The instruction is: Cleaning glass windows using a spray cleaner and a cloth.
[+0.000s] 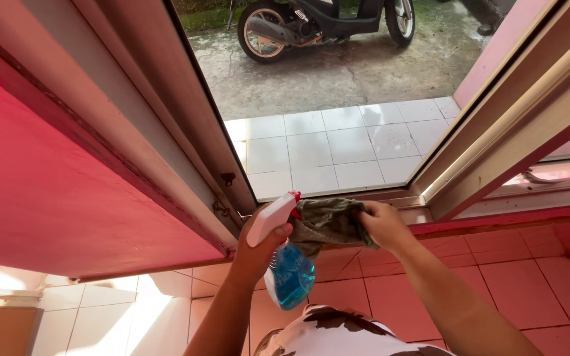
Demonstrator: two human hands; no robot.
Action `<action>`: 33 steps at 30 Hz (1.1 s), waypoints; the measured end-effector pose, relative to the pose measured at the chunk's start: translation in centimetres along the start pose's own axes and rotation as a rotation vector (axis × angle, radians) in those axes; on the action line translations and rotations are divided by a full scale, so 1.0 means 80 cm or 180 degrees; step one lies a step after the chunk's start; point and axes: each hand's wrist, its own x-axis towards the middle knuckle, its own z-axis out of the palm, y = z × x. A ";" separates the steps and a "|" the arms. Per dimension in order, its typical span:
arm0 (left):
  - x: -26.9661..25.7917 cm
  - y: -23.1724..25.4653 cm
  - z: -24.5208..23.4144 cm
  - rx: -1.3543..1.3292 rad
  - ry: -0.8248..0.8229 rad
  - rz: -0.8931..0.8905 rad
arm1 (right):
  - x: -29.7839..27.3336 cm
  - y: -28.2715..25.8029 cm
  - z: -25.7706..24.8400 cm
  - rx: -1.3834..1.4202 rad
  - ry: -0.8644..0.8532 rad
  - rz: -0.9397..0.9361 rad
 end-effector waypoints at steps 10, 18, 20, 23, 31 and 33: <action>0.000 -0.009 -0.005 0.0179 0.0190 0.0048 | 0.033 0.039 -0.030 0.0190 0.0238 -0.0055; -0.008 -0.005 0.004 0.0689 -0.0063 0.0765 | -0.015 -0.060 -0.032 0.2495 -0.0534 0.0928; -0.009 -0.008 0.020 0.0469 -0.0232 0.0720 | -0.015 -0.049 -0.023 0.3454 -0.1264 0.0668; -0.011 -0.024 0.033 -0.0012 -0.0597 0.0488 | -0.011 -0.032 -0.008 0.4713 -0.2382 0.0423; -0.021 -0.015 0.040 -0.0507 -0.0857 0.0029 | -0.008 -0.030 0.022 0.2951 -0.2006 0.0037; -0.024 0.004 0.037 -0.0056 -0.0895 0.0111 | -0.021 -0.052 0.010 0.3648 -0.2477 0.0292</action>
